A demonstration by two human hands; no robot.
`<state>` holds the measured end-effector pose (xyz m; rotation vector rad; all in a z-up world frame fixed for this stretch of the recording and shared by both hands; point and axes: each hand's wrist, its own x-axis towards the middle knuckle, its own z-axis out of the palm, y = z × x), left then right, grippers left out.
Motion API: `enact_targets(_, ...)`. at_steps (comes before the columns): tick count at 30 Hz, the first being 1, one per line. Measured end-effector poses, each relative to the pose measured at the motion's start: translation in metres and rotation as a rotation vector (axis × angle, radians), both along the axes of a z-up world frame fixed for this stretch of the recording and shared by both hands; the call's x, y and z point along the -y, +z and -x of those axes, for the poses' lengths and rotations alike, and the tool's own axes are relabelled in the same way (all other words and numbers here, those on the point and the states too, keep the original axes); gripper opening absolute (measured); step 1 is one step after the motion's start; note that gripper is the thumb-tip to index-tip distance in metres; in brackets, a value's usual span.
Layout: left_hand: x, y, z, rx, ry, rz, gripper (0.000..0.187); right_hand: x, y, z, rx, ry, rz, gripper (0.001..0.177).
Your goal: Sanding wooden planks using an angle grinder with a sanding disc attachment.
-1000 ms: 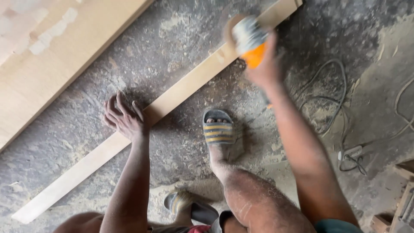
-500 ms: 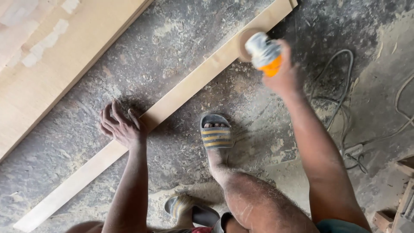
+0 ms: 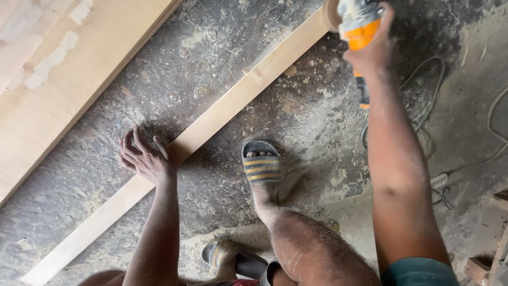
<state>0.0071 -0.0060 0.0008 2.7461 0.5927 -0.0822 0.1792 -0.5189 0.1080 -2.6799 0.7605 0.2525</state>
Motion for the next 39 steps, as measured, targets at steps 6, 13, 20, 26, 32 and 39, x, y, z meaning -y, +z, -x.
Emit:
enact_targets(6, 0.0, -0.002, 0.001, 0.013, -0.015, -0.021, 0.049, -0.063, 0.0, 0.037, -0.076, 0.329, -0.104, 0.106)
enact_targets(13, 0.002, 0.001, 0.0, 0.044, -0.02, -0.013, 0.05, -0.024, -0.001, 0.009, -0.029, 0.205, -0.002, 0.106)
enact_targets(20, -0.006, -0.014, 0.009, 0.031, -0.01, -0.05, 0.049, -0.006, -0.004, -0.012, -0.045, 0.11, 0.079, 0.1)
enact_targets(26, -0.004, -0.007, 0.007, 0.012, 0.008, 0.01, 0.052, -0.117, 0.016, 0.027, -0.1, 0.318, 0.017, 0.098)
enact_targets(32, -0.011, -0.02, 0.013, 0.194, -0.073, -0.035, 0.055, -0.199, 0.017, 0.105, -0.054, 0.67, -0.224, 0.09)
enact_targets(39, -0.012, -0.022, 0.015, 0.193, -0.063, -0.021, 0.056, -0.143, 0.036, 0.071, -0.042, 0.465, -0.166, 0.086)
